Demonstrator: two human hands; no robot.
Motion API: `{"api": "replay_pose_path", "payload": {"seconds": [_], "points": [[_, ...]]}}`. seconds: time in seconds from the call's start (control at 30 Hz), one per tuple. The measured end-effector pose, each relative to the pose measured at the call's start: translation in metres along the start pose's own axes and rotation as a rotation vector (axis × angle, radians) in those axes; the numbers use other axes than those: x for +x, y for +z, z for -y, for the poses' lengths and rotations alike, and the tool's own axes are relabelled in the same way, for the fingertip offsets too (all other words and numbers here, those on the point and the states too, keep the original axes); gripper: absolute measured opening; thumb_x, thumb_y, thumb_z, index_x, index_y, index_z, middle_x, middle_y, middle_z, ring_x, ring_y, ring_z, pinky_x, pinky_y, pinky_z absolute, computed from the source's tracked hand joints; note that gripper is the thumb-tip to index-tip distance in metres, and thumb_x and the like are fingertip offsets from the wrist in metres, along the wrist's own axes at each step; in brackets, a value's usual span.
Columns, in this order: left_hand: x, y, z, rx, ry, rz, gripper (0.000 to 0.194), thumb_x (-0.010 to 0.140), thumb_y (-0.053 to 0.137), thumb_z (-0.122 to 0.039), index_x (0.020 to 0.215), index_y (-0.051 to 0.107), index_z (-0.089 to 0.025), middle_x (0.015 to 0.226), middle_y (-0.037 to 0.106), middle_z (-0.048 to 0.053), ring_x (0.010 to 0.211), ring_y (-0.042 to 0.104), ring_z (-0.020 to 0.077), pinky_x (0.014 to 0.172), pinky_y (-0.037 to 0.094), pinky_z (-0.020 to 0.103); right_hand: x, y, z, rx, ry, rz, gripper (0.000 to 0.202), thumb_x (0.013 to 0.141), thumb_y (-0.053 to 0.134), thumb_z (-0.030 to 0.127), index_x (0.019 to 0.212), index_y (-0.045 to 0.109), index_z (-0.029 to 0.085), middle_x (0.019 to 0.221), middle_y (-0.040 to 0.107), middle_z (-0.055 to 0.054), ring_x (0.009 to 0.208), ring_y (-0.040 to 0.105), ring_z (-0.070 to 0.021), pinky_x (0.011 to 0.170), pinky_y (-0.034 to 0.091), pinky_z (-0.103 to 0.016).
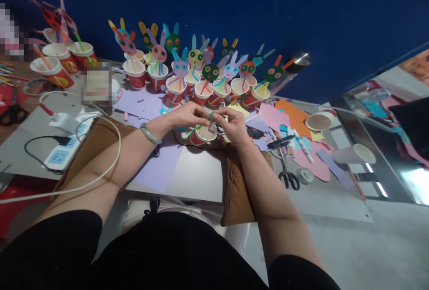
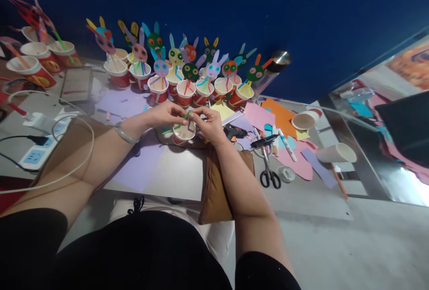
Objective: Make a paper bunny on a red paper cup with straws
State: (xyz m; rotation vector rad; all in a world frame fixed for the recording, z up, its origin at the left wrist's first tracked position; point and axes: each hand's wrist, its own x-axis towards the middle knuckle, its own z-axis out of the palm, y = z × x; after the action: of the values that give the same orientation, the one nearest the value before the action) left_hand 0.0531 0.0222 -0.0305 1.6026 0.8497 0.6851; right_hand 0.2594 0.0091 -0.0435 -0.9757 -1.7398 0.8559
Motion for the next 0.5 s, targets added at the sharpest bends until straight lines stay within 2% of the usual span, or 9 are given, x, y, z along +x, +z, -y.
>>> {"api": "replay_pose_path", "payload": {"seconds": [0.1,0.3,0.5], "points": [[0.002,-0.004,0.001,0.005,0.042,-0.042,0.031,0.065,0.084,-0.036,0.083,0.08,-0.012,0.08,0.074,0.005,0.069,0.06,0.0128,0.069,0.043,0.028,0.001,-0.001,0.001,-0.029,-0.029,-0.005,0.048,0.077,0.074,0.069,0.077,0.072,0.021,0.075,0.073,-0.002,0.073,0.065,-0.0171,0.072,0.054,-0.032],[0.005,-0.009,0.005,0.155,0.148,-0.064,0.02,0.065,0.082,-0.029,0.076,0.08,-0.013,0.102,0.078,0.01,0.098,0.07,0.0226,0.092,0.05,0.035,-0.001,0.0,0.001,-0.045,-0.037,0.015,0.049,0.08,0.072,0.069,0.079,0.074,0.021,0.077,0.075,-0.002,0.073,0.066,-0.0168,0.074,0.054,-0.031],[0.004,-0.012,0.004,0.206,0.135,-0.042,0.012,0.064,0.082,-0.022,0.072,0.08,-0.014,0.107,0.078,0.011,0.102,0.072,0.0233,0.097,0.05,0.036,-0.002,0.003,0.0,0.001,-0.024,0.052,0.044,0.082,0.073,0.065,0.08,0.074,0.021,0.078,0.075,-0.002,0.073,0.066,-0.0167,0.075,0.054,-0.032]]}}
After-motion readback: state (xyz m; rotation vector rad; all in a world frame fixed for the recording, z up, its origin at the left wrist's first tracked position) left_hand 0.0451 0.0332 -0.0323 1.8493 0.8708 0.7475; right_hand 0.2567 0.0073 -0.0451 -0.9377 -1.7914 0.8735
